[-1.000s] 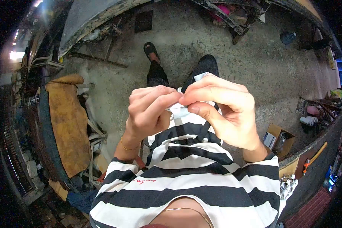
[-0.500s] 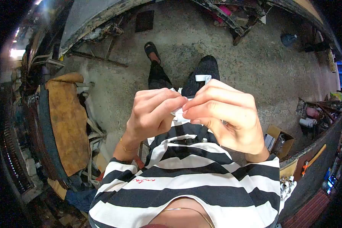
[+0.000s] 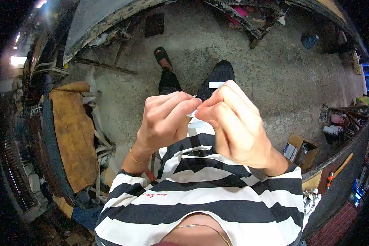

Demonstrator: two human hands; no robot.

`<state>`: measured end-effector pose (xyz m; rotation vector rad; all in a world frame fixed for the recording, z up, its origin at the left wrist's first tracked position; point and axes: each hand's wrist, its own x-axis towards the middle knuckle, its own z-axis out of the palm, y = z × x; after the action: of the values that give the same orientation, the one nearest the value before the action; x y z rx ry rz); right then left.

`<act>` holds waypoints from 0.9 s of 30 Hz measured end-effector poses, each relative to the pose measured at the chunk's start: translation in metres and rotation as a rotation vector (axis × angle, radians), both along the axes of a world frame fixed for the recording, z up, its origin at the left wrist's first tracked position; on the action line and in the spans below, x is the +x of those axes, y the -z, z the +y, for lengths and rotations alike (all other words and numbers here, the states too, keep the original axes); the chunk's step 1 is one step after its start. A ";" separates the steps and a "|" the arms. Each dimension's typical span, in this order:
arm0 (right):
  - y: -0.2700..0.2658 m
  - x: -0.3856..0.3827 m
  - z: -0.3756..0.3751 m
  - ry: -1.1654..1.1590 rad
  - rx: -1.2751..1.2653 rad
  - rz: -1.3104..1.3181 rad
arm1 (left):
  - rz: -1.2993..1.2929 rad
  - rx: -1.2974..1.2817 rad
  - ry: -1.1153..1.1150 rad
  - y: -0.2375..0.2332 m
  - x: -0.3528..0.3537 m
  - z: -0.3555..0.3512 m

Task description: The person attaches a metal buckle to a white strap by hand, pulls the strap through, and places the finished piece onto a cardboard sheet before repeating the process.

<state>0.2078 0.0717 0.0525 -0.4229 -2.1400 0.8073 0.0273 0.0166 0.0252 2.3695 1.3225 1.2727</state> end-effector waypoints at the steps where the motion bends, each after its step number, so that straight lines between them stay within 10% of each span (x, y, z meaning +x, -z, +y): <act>1: 0.004 -0.001 0.000 0.014 -0.011 0.030 | -0.004 -0.008 -0.023 0.001 0.000 0.001; 14: 0.015 0.014 0.006 -0.201 -0.720 0.388 | -0.194 -0.007 0.009 0.003 0.002 0.000; 27: -0.005 0.019 0.011 -0.251 -0.642 0.211 | -0.369 0.006 0.119 0.006 0.004 0.000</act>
<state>0.2265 0.0831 0.0576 -0.3698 -1.7208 1.6174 0.0310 0.0171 0.0196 2.0481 1.0516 1.5797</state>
